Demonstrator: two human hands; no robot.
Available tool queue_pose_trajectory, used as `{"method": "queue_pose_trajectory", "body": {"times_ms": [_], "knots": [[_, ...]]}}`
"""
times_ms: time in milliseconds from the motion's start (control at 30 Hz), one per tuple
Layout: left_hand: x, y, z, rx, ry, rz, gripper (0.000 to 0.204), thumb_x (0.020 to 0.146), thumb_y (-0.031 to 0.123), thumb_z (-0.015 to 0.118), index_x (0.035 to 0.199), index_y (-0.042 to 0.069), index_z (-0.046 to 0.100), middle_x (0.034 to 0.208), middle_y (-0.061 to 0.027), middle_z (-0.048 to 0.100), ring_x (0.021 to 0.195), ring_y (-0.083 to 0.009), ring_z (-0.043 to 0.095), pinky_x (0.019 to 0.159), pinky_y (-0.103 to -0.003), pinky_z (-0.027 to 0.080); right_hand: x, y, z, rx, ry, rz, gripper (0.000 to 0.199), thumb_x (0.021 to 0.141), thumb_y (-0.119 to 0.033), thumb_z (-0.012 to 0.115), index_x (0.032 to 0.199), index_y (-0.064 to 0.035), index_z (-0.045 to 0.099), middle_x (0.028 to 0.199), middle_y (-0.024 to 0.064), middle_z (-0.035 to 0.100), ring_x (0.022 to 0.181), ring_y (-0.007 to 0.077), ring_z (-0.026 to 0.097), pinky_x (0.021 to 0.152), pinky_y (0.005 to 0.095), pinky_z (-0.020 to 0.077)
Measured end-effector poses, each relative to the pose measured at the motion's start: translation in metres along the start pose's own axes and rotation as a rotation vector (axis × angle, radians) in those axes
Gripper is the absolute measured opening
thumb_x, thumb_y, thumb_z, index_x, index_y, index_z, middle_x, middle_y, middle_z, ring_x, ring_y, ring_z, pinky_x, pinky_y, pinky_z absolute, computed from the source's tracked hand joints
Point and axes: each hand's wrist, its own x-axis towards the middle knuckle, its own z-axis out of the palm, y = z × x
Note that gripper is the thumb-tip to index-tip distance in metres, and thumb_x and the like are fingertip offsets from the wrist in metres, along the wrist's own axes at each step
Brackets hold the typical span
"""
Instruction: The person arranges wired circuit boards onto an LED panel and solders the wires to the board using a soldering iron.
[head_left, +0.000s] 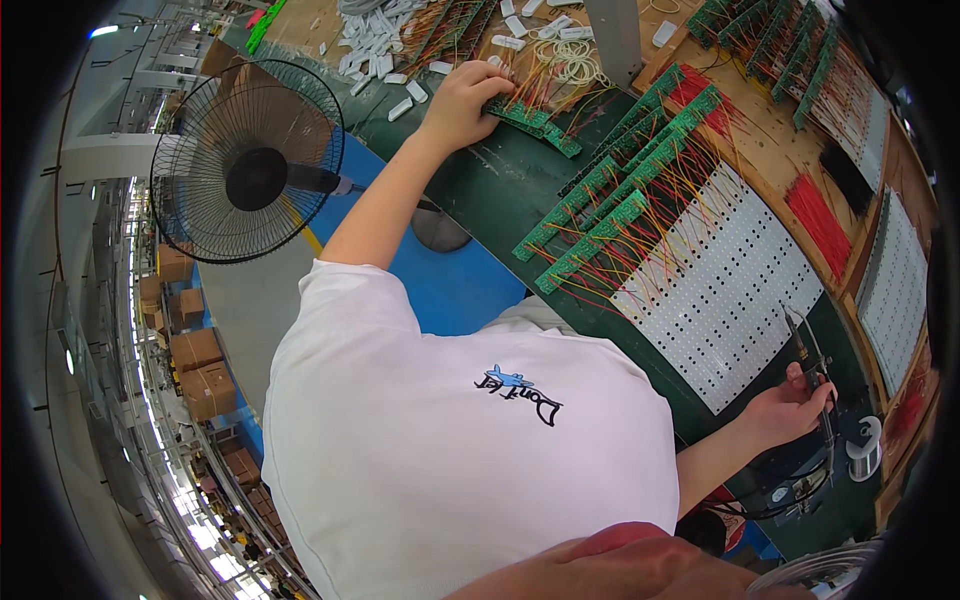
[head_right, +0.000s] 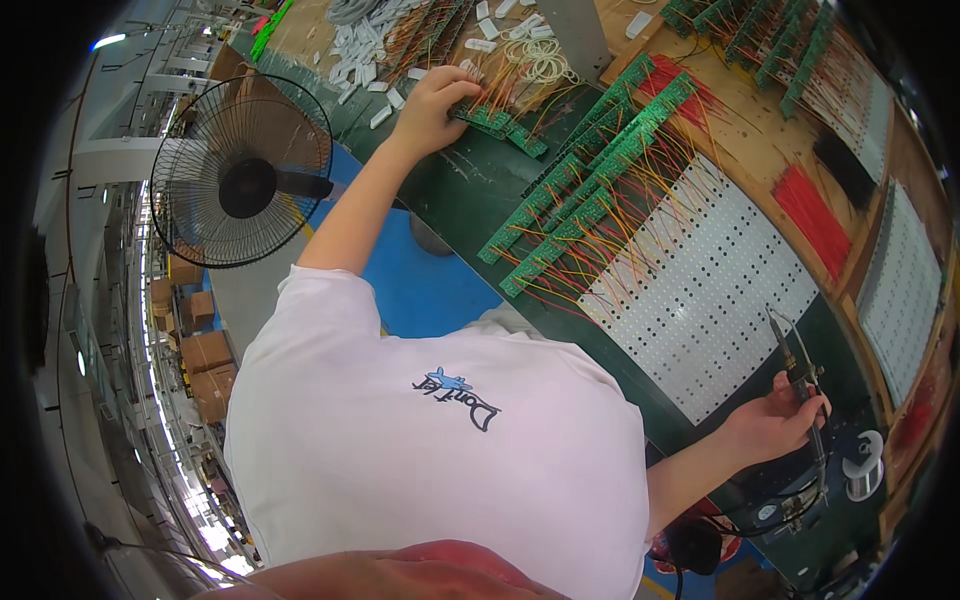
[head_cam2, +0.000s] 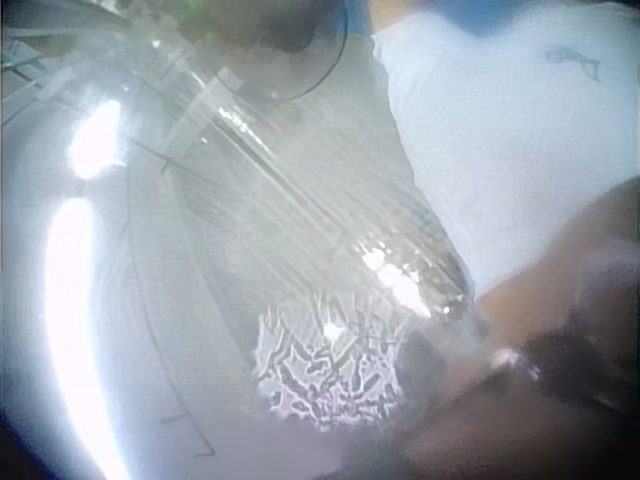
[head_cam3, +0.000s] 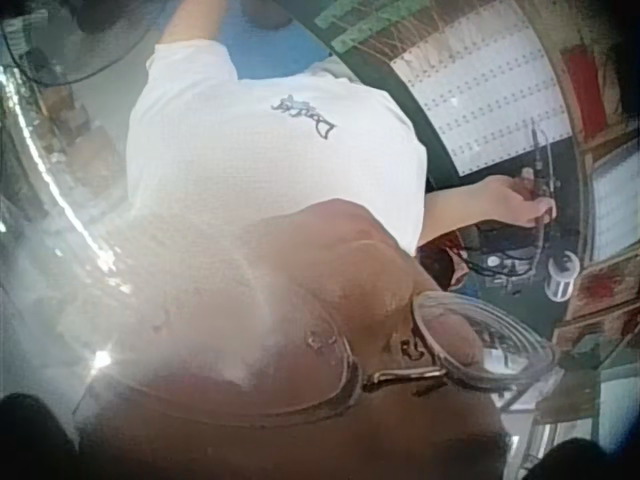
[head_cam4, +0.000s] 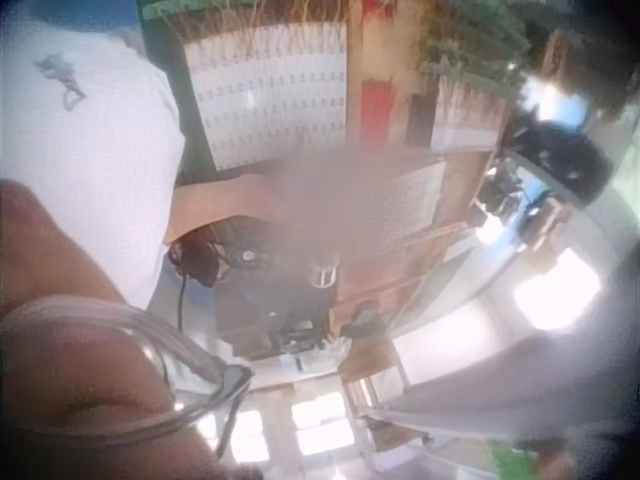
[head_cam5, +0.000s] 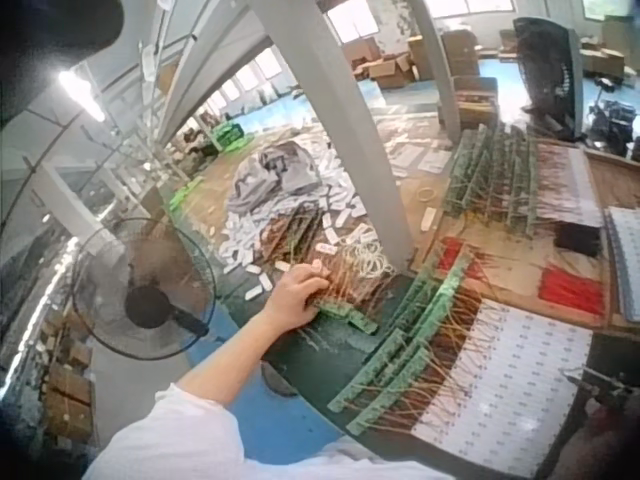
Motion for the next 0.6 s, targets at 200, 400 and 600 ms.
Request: {"method": "queue_pose_trajectory", "body": {"times_ms": [200,400,600], "knots": [[0.020,0.018,-0.048,0.091,-0.224,0.003,0.070,0.059,0.017,0.085,0.126,0.022,0.063,0.123,-0.0050,0.060,0.121,-0.0293,0.055,0.101,-0.045,0.045,-0.003,-0.006,0.007,0.034,0.000,0.002,0.016,0.101,-0.020,0.058,0.103,-0.0042,0.058,0.094,0.0078,0.064,0.075,0.0193,0.068,0.069,0.0316,0.0594],[-0.014,0.031,-0.048,0.256,-0.182,-0.386,0.069,0.080,0.042,0.078,0.139,0.018,0.051,0.117,-0.0130,0.062,0.111,-0.0359,0.060,0.096,-0.048,0.049,0.002,-0.001,-0.005,0.083,0.008,0.016,0.016,0.101,-0.020,0.057,0.102,-0.0038,0.059,0.094,0.0080,0.065,0.075,0.0208,0.068,0.069,0.0319,0.0589],[-0.029,0.081,-0.027,-0.436,-0.174,-1.397,0.089,0.090,0.068,0.057,0.148,0.005,0.030,0.108,-0.0265,0.067,0.102,-0.0396,0.067,0.089,-0.046,0.053,0.005,0.000,-0.005,0.118,-0.019,-0.018,0.017,0.102,-0.021,0.056,0.104,-0.0041,0.058,0.094,0.0080,0.066,0.075,0.0209,0.068,0.071,0.0336,0.0589]]}}
